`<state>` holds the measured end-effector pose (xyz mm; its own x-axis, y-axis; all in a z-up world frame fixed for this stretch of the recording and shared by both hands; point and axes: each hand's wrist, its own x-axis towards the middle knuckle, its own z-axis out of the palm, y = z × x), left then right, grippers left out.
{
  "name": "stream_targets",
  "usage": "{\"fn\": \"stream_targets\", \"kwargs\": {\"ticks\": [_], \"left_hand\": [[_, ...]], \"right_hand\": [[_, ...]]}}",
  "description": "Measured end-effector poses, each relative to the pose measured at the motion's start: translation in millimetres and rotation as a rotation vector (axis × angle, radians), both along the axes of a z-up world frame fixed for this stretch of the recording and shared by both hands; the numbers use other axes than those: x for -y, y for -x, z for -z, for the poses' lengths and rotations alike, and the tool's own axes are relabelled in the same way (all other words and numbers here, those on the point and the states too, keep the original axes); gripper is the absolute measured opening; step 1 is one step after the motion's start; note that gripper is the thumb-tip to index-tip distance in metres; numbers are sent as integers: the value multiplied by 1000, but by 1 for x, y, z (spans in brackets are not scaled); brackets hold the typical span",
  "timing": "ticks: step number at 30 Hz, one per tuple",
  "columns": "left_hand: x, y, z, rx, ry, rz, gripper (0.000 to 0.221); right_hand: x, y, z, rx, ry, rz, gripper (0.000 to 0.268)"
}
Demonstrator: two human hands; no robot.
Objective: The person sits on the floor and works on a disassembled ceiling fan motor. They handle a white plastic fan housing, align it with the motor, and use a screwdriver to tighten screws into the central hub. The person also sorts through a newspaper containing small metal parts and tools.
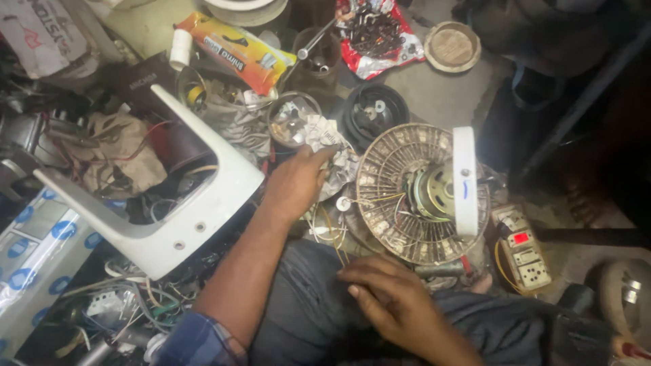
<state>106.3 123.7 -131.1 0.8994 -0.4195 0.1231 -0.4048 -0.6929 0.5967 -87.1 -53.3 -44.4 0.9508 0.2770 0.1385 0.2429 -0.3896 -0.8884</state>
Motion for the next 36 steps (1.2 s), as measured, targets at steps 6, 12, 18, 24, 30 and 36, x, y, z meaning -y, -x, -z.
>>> {"fn": "stream_targets", "kwargs": {"ticks": [6, 12, 18, 24, 30, 36], "left_hand": [[-6, -10, 3, -160, -262, -48, 34], [2, -11, 10, -104, -336, -139, 32], [5, -12, 18, -78, -291, -151, 23], [4, -13, 15, -240, -266, -196, 21], [4, -7, -3, -188, -156, -199, 38], [13, -2, -19, 37, -39, -182, 46]], "right_hand": [[-9, -13, 1, 31, 18, -43, 22], [-7, -12, 14, -56, 28, -26, 21], [-10, -20, 17, 18, -7, 24, 21], [-14, -51, 4, -37, 161, 237, 27], [-20, -83, -22, -24, 387, 262, 36], [-17, -25, -34, 47, 66, 24, 36]]}}
